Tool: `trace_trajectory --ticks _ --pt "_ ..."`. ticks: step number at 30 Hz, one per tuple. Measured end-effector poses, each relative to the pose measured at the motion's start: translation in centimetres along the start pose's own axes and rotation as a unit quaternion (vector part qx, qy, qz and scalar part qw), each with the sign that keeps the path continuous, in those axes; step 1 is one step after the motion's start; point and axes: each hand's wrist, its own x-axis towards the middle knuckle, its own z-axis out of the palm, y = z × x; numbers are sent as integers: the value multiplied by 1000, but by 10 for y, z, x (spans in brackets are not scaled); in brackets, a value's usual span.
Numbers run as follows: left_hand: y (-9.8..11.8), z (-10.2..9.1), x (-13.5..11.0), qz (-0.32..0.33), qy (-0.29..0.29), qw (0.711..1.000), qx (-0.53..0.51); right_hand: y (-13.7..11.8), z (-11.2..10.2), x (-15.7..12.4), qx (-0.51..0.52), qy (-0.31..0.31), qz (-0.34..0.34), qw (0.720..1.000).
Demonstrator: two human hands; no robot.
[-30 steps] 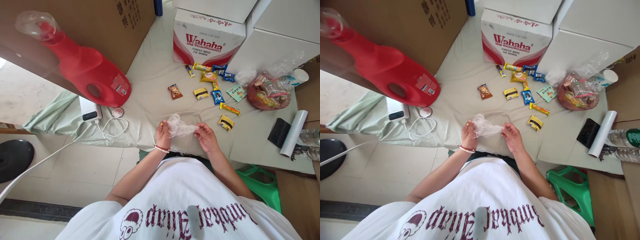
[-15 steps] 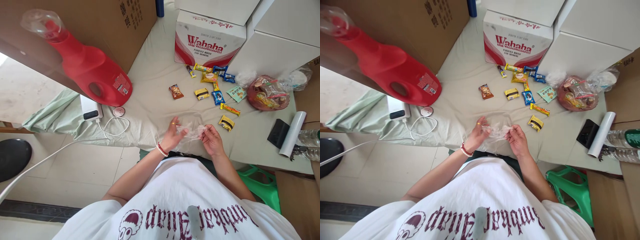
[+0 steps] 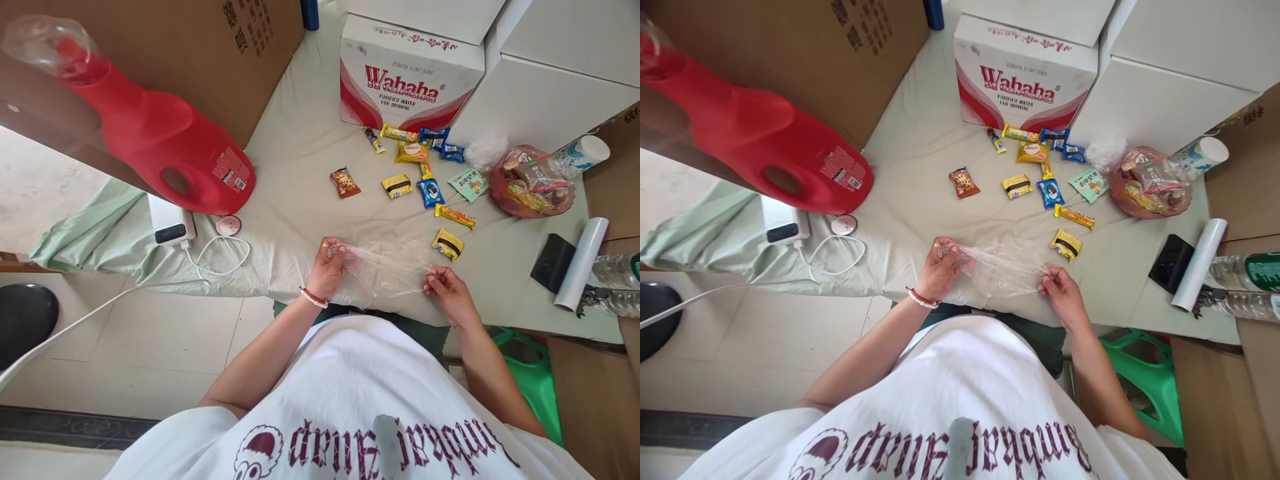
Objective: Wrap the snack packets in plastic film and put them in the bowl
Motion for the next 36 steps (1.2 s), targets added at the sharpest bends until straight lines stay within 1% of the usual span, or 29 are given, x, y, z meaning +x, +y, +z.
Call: trace_trajectory --ticks 2,4,5,6,7,8,9,10,11,12,14,16,17,20,22,24,26,28,29,31,33,35,36 --pt "-1 3 -2 -5 -37 999 -19 -6 -11 4 -129 39 -62 989" --pt "-2 7 -4 0 -73 997 -17 -20 -12 13 -212 71 -151 963" --pt "-1 10 -6 5 -94 995 -12 -27 -8 18 -240 62 -190 950" --pt "0 13 -7 12 -119 993 -3 -34 -2 23 -263 32 -219 939" --pt "1 15 -8 20 -146 989 7 -40 7 28 -280 -15 -231 931" --pt "3 17 -8 30 -172 984 21 -44 16 33 -292 -72 -226 927" --pt "6 18 -8 43 -192 980 39 -47 25 37 -293 -126 -206 925" --pt "8 18 -8 58 -201 976 59 -49 33 40 -279 -170 -179 928" --pt "10 16 -8 70 -200 974 77 -51 39 43 -249 -198 -151 936" --pt "12 13 -6 76 -192 974 88 -51 43 46 -204 -205 -129 949" --pt "15 3 -3 68 -165 980 91 -51 42 50 -90 -174 -103 975" --pt "17 -9 1 47 -137 986 86 -52 34 52 -9 -132 -90 987" --pt "17 -16 3 37 -128 987 89 -53 29 53 6 -121 -83 989" --pt "21 -34 11 -4 -130 984 120 -55 18 54 -5 -118 -62 991" --pt "27 -44 15 -12 -132 979 155 -56 16 54 -12 -129 -57 990" --pt "38 -51 17 23 -117 974 191 -58 17 55 -24 -144 -63 987" --pt "52 -52 18 85 -99 966 223 -63 21 58 -58 -170 -72 981" --pt "66 -45 18 147 -105 944 275 -71 25 61 -102 -208 -81 969" --pt "71 -37 20 176 -119 927 311 -76 28 63 -122 -234 -85 961" --pt "76 -16 26 211 -169 882 387 -88 34 66 -150 -297 -86 939" --pt "74 9 36 216 -220 845 437 -103 40 68 -171 -369 -76 910" --pt "67 31 48 198 -273 827 450 -119 43 69 -188 -429 -65 881" --pt "63 38 53 185 -307 825 438 -126 43 69 -195 -448 -63 870"
